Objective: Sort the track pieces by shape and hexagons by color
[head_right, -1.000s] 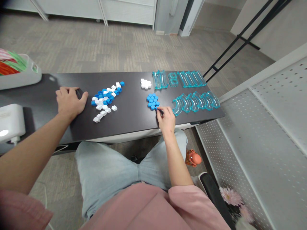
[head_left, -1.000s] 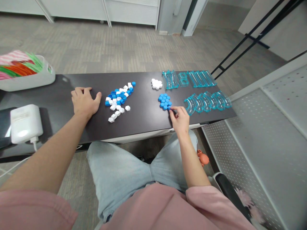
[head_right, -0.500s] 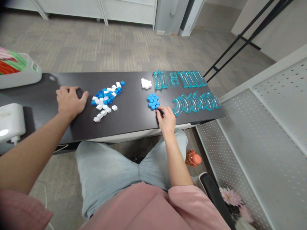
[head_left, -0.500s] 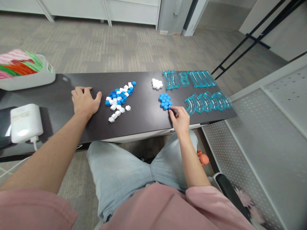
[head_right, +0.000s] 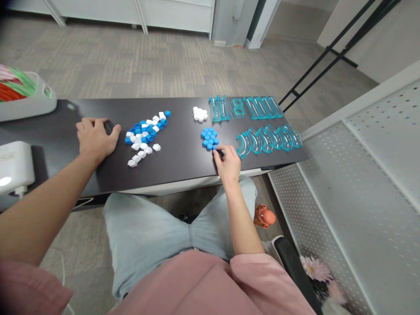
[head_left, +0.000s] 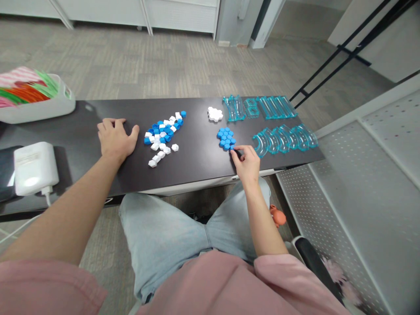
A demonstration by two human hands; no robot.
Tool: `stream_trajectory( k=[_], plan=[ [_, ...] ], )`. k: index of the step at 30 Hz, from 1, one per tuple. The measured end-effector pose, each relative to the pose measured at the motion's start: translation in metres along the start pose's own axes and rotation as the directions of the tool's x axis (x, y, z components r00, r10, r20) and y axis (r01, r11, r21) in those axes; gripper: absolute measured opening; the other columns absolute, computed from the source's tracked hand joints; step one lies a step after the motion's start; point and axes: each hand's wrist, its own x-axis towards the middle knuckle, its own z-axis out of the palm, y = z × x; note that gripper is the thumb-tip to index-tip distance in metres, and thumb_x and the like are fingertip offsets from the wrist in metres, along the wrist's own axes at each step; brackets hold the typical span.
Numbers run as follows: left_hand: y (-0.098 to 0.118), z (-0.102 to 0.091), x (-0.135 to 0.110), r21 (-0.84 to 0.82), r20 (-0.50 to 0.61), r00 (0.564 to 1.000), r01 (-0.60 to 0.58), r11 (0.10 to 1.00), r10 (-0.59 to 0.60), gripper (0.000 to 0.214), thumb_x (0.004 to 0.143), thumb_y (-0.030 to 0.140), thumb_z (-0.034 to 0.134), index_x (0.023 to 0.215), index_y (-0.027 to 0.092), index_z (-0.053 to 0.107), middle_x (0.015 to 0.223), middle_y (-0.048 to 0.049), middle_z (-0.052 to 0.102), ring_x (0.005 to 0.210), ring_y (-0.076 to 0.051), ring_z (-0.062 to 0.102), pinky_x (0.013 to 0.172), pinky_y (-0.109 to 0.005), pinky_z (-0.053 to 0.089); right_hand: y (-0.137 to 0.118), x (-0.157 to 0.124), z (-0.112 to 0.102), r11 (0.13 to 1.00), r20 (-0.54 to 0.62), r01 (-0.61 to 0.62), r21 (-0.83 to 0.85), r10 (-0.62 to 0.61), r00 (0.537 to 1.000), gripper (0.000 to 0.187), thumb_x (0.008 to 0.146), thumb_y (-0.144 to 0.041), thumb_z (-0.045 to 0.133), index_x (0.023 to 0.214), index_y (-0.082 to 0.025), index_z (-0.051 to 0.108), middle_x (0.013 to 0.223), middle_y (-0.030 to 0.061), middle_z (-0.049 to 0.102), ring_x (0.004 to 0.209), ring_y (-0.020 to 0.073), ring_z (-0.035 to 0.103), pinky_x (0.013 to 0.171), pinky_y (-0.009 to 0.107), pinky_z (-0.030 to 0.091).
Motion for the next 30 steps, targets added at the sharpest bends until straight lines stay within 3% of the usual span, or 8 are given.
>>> stream_trajectory(
  k=[12,20,30],
  plan=[
    [0.0049,-0.0050,-0.0027,-0.007,0.012,1.000,0.008,1.000,-0.008,0.077,0.112,0.048,0.057,0.173,0.002,0.064,0.174,-0.0332,0.055,0.166,-0.052,0.046,0.144,-0.064,0.037,0.0013,0.0009,-0.0007,1.000,0.027,-0.009,0.015,0.008,1.000,0.015,0.114,-0.034,0.073,0.113,-0.025,0.085,0.105,0.0083,0.081,0.077,0.0236,0.062,0.084,0.039,0.057],
    [0.0045,-0.0029,-0.0026,0.009,0.000,1.000,0.006,1.000,-0.006,0.075,0.112,0.048,0.057,0.172,0.002,0.065,0.175,-0.0332,0.056,0.165,-0.051,0.047,0.142,-0.065,0.040,0.0002,0.0008,-0.0011,0.999,0.033,-0.025,0.024,0.025,0.999,0.015,0.113,-0.027,0.074,0.117,-0.023,0.087,0.113,0.0086,0.082,0.067,0.0183,0.054,0.081,0.037,0.057],
    [0.0071,-0.0063,-0.0042,0.012,0.010,1.000,0.007,1.000,-0.008,0.075,0.113,0.045,0.059,0.173,0.000,0.063,0.175,-0.0328,0.054,0.166,-0.052,0.047,0.144,-0.064,0.038,-0.0032,0.0023,-0.0024,0.998,0.064,-0.059,-0.003,0.059,0.996,0.024,0.115,-0.036,0.069,0.120,-0.024,0.089,0.118,0.0115,0.085,0.069,0.0205,0.055,0.084,0.039,0.059]
  ],
)
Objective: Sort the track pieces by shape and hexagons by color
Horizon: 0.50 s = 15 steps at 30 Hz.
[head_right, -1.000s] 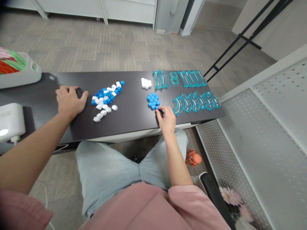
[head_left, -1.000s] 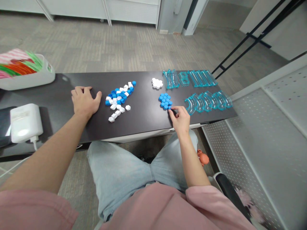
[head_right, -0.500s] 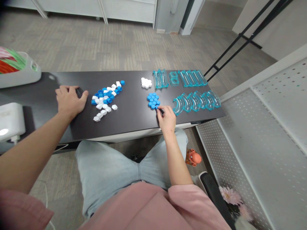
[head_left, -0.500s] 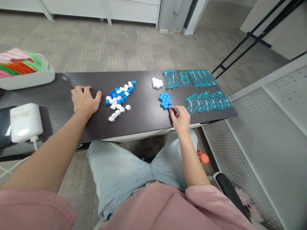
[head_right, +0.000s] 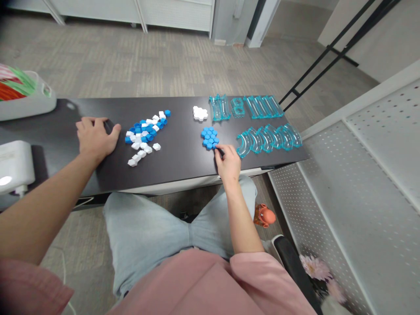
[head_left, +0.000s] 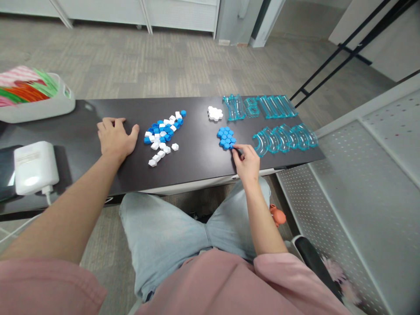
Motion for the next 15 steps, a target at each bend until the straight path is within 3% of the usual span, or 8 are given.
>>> stream_trajectory(
  k=[11,15],
  plan=[
    [-0.0012,0.0019,0.0012,0.002,-0.002,1.000,0.004,1.000,-0.004,0.073,0.114,0.045,0.059,0.173,0.002,0.064,0.176,-0.0310,0.055,0.166,-0.050,0.046,0.144,-0.066,0.038,0.0003,-0.0001,-0.0016,1.000,0.025,-0.008,0.000,0.008,1.000,0.025,0.113,-0.035,0.068,0.125,-0.024,0.087,0.124,0.0129,0.084,0.067,0.0201,0.054,0.086,0.041,0.062],
    [-0.0007,0.0013,0.0010,0.003,-0.004,1.000,0.006,1.000,-0.006,0.074,0.113,0.044,0.061,0.173,0.001,0.064,0.175,-0.0318,0.055,0.166,-0.051,0.048,0.144,-0.065,0.039,0.0031,-0.0002,-0.0001,1.000,0.015,-0.002,-0.005,0.002,1.000,0.032,0.110,-0.033,0.069,0.138,-0.024,0.083,0.137,0.0147,0.081,0.068,0.0194,0.057,0.088,0.042,0.064]
  ],
)
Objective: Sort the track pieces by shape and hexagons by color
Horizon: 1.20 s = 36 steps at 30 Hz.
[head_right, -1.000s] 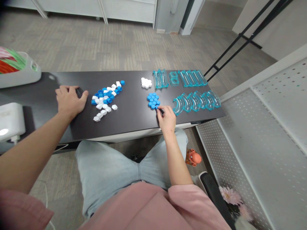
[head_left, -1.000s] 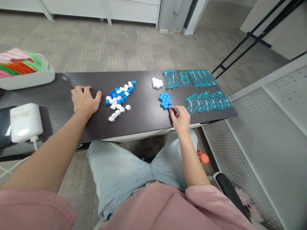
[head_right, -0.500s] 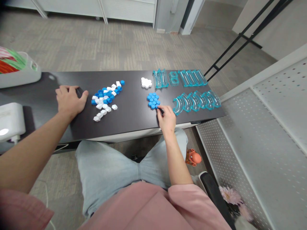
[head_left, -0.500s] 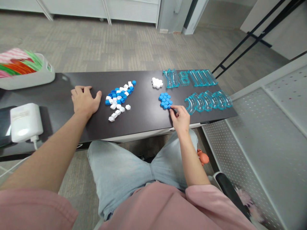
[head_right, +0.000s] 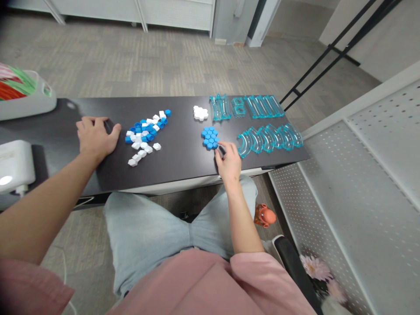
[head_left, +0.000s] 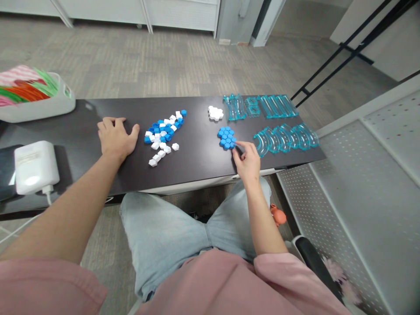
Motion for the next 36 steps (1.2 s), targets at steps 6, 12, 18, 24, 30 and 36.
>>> stream_trajectory(
  k=[6,12,18,24,30,36],
  plan=[
    [-0.002,0.002,0.001,-0.004,-0.012,1.000,-0.013,1.000,0.013,0.075,0.113,0.046,0.060,0.173,0.001,0.065,0.175,-0.0317,0.056,0.166,-0.050,0.048,0.143,-0.064,0.039,0.007,0.000,0.001,0.999,-0.027,0.050,-0.008,-0.051,0.998,0.044,0.109,-0.033,0.068,0.151,-0.025,0.074,0.147,0.0176,0.078,0.089,0.0258,0.070,0.098,0.048,0.066],
    [-0.003,0.002,0.001,-0.022,-0.006,1.000,-0.014,1.000,0.014,0.079,0.111,0.049,0.057,0.173,0.001,0.065,0.174,-0.0325,0.056,0.166,-0.052,0.047,0.144,-0.064,0.038,-0.015,-0.006,-0.002,0.991,-0.006,0.107,0.074,-0.107,0.994,0.031,0.116,-0.040,0.066,0.141,-0.025,0.076,0.138,0.0133,0.076,0.068,0.0189,0.057,0.086,0.044,0.066],
    [-0.008,0.006,0.002,-0.045,-0.024,0.999,-0.026,0.999,0.025,0.073,0.111,0.056,0.053,0.169,0.013,0.067,0.175,-0.0297,0.057,0.165,-0.051,0.048,0.144,-0.065,0.038,-0.094,0.003,0.048,0.943,0.406,0.214,0.256,-0.306,0.861,0.035,0.118,-0.034,0.072,0.153,-0.027,0.075,0.153,0.0111,0.072,0.079,0.0177,0.070,0.087,0.039,0.066],
    [-0.008,0.009,0.002,-0.037,-0.037,0.999,-0.020,0.999,0.019,0.070,0.110,0.055,0.054,0.167,0.016,0.067,0.173,-0.0288,0.058,0.164,-0.050,0.050,0.141,-0.065,0.041,-0.143,0.031,0.093,0.957,0.550,0.255,0.141,-0.290,0.783,0.041,0.118,-0.029,0.072,0.159,-0.030,0.074,0.160,0.0125,0.071,0.127,0.0301,0.079,0.094,0.039,0.066],
    [-0.007,0.009,0.001,-0.045,-0.034,0.999,-0.013,0.999,0.012,0.067,0.111,0.055,0.054,0.165,0.017,0.068,0.173,-0.0282,0.058,0.165,-0.050,0.049,0.140,-0.064,0.041,-0.135,0.036,0.088,0.949,0.514,0.222,0.223,-0.308,0.801,0.014,0.112,-0.026,0.071,0.125,-0.027,0.077,0.130,0.0073,0.081,0.095,0.0221,0.075,0.095,0.036,0.061],
    [-0.009,0.010,0.002,-0.068,-0.042,0.999,-0.021,0.997,0.019,0.066,0.110,0.055,0.055,0.162,0.018,0.069,0.171,-0.0287,0.059,0.164,-0.052,0.050,0.141,-0.068,0.041,-0.108,0.068,0.059,0.931,0.405,0.178,0.320,-0.304,0.863,0.021,0.107,-0.037,0.072,0.123,-0.025,0.078,0.108,0.0037,0.083,0.078,0.0199,0.068,0.082,0.036,0.057]
  ],
)
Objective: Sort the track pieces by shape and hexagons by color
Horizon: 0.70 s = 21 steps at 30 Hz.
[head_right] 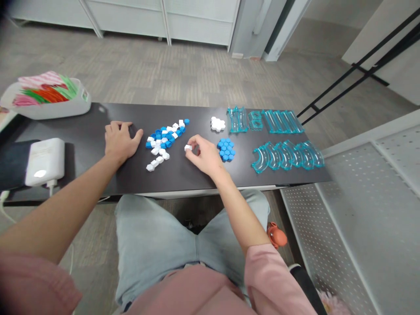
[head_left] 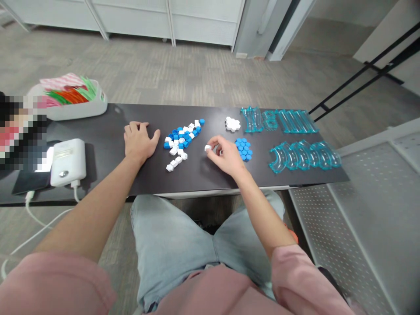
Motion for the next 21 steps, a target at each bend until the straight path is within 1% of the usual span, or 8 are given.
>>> stream_trajectory(
  k=[2,4,6,9,11,14,18,21],
  plan=[
    [0.000,0.000,0.000,-0.001,0.000,1.000,0.001,1.000,-0.001,0.067,0.110,0.055,0.055,0.163,0.016,0.069,0.170,-0.0294,0.059,0.164,-0.052,0.050,0.141,-0.067,0.040,0.015,0.016,-0.029,0.999,-0.045,0.044,-0.029,-0.046,0.998,0.028,0.109,-0.038,0.070,0.132,-0.025,0.081,0.108,0.0047,0.083,0.079,0.0202,0.067,0.082,0.036,0.057],
    [0.000,0.000,0.000,-0.003,0.004,1.000,0.002,1.000,-0.002,0.068,0.110,0.054,0.055,0.163,0.015,0.069,0.170,-0.0299,0.059,0.163,-0.051,0.051,0.141,-0.066,0.041,0.032,0.036,-0.061,0.996,-0.119,0.056,-0.064,-0.064,0.991,0.027,0.110,-0.040,0.069,0.127,-0.024,0.083,0.108,0.0059,0.083,0.082,0.0208,0.068,0.082,0.037,0.057],
    [0.000,-0.001,0.000,-0.005,0.007,1.000,0.007,1.000,-0.007,0.067,0.110,0.054,0.055,0.164,0.015,0.069,0.169,-0.0293,0.059,0.163,-0.051,0.051,0.141,-0.065,0.041,0.049,0.055,-0.087,0.994,-0.206,0.022,-0.104,-0.043,0.978,0.025,0.109,-0.041,0.071,0.123,-0.024,0.083,0.107,0.0062,0.083,0.086,0.0218,0.069,0.082,0.037,0.057],
    [-0.001,-0.001,0.001,0.005,0.014,1.000,0.015,1.000,-0.016,0.067,0.110,0.055,0.056,0.165,0.018,0.069,0.170,-0.0275,0.060,0.163,-0.050,0.051,0.141,-0.064,0.042,0.067,0.078,-0.105,0.987,-0.237,0.007,-0.158,-0.044,0.971,0.021,0.104,-0.040,0.077,0.116,-0.024,0.080,0.102,0.0056,0.083,0.084,0.0225,0.069,0.082,0.038,0.056],
    [-0.002,-0.001,0.001,0.017,0.019,1.000,0.018,1.000,-0.019,0.068,0.111,0.056,0.055,0.165,0.018,0.069,0.170,-0.0277,0.059,0.163,-0.050,0.050,0.141,-0.063,0.042,0.074,0.088,-0.101,0.980,-0.155,0.023,-0.196,-0.054,0.987,0.018,0.098,-0.037,0.083,0.110,-0.024,0.079,0.094,0.0037,0.080,0.081,0.0228,0.069,0.082,0.038,0.055],
    [-0.003,-0.001,0.002,0.034,0.024,0.999,0.024,0.999,-0.025,0.070,0.111,0.057,0.053,0.166,0.017,0.069,0.170,-0.0277,0.059,0.163,-0.050,0.050,0.142,-0.062,0.042,0.077,0.095,-0.081,0.969,0.021,0.055,-0.243,-0.051,0.998,0.014,0.092,-0.029,0.088,0.102,-0.024,0.080,0.088,0.0020,0.077,0.082,0.0237,0.069,0.083,0.037,0.052],
    [-0.005,-0.001,0.003,0.063,0.023,0.999,0.028,0.998,-0.029,0.069,0.110,0.057,0.053,0.166,0.018,0.068,0.169,-0.0267,0.059,0.162,-0.048,0.050,0.143,-0.061,0.041,0.075,0.097,-0.059,0.948,0.178,0.147,-0.283,-0.098,0.979,0.012,0.094,-0.022,0.090,0.102,-0.025,0.081,0.097,0.0033,0.080,0.092,0.0261,0.070,0.089,0.038,0.051],
    [-0.006,0.000,0.004,0.084,0.018,0.999,0.027,0.996,-0.029,0.070,0.110,0.058,0.053,0.166,0.018,0.068,0.170,-0.0267,0.058,0.163,-0.048,0.050,0.143,-0.060,0.041,0.074,0.094,-0.056,0.927,0.232,0.213,-0.309,-0.143,0.962,0.016,0.096,-0.020,0.093,0.107,-0.026,0.083,0.106,0.0046,0.080,0.100,0.0279,0.071,0.097,0.040,0.053]
  ],
)
